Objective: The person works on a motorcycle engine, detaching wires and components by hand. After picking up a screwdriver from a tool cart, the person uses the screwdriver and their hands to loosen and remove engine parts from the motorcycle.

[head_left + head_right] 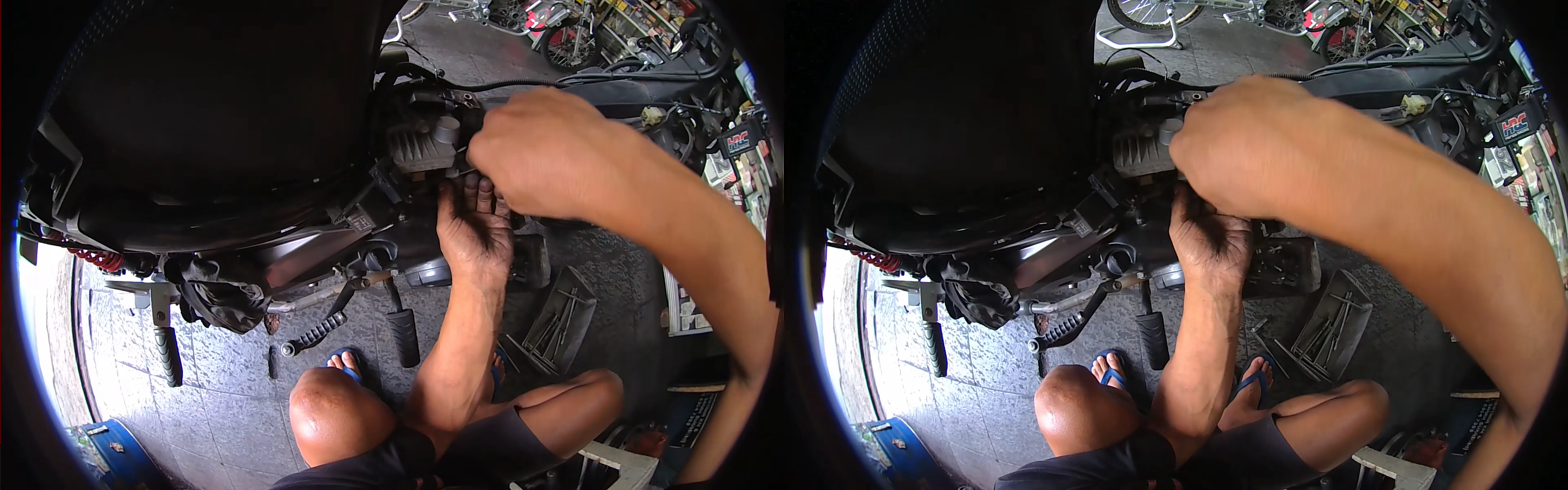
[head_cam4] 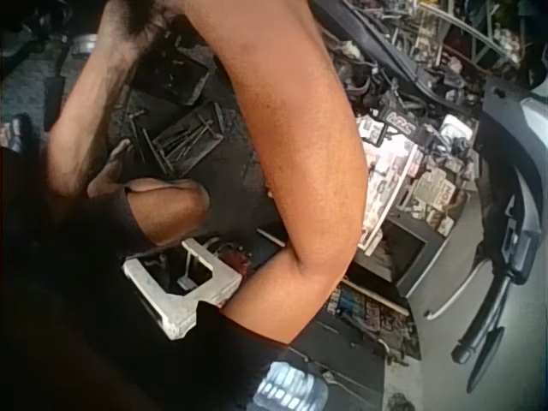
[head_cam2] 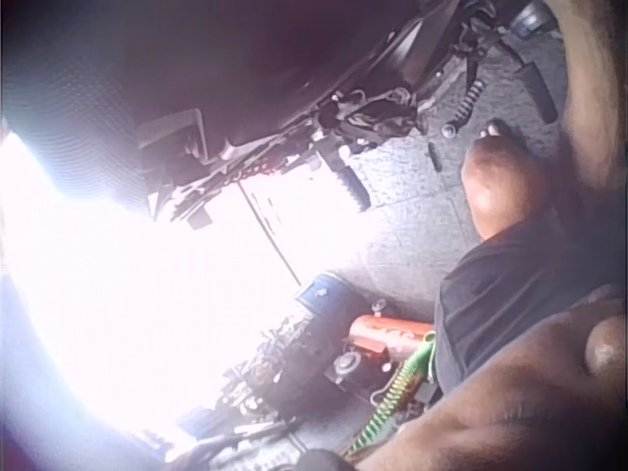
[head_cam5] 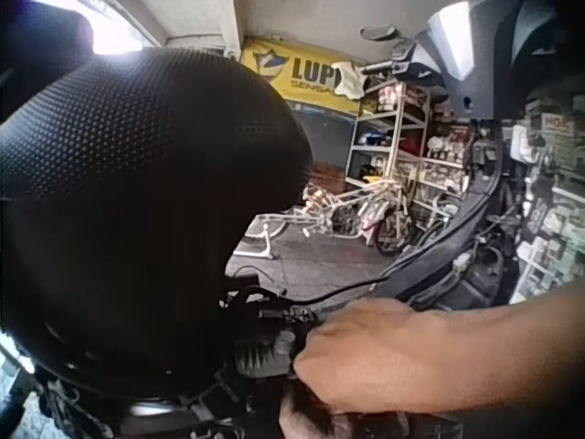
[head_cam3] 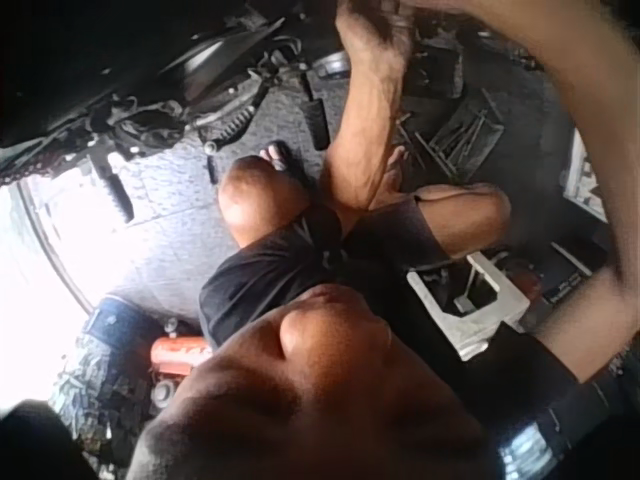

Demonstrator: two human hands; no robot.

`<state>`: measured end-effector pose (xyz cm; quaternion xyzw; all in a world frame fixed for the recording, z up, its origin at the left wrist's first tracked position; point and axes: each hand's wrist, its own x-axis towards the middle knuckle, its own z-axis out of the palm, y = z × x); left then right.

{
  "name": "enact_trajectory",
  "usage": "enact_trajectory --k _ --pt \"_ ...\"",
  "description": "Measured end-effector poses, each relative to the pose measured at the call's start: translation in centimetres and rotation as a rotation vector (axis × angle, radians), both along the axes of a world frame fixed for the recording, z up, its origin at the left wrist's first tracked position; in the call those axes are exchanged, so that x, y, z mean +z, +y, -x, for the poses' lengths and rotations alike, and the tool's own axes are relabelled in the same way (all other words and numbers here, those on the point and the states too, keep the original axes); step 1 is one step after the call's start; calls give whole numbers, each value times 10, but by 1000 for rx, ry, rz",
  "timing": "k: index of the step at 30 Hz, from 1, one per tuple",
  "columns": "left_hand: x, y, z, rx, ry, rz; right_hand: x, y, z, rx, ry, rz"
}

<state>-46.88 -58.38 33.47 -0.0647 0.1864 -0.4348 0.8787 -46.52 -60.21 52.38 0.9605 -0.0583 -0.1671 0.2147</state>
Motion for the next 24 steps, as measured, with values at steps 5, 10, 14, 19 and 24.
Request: enact_trajectory --k 5,10,14,19,24 --pt "-11 -2 -6 -49 -8 112 -10 16 10 35 36 58" --pt "-16 -5 -5 -85 2 67 -24 18 28 -17 16 136" --pt "-12 -1 -3 -102 -12 44 -30 20 32 -13 -47 181" --pt "-13 -1 -4 -91 -15 72 -26 15 27 78 -93 111" --pt "-11 0 8 -11 -91 -8 -23 -7 33 69 -145 96"
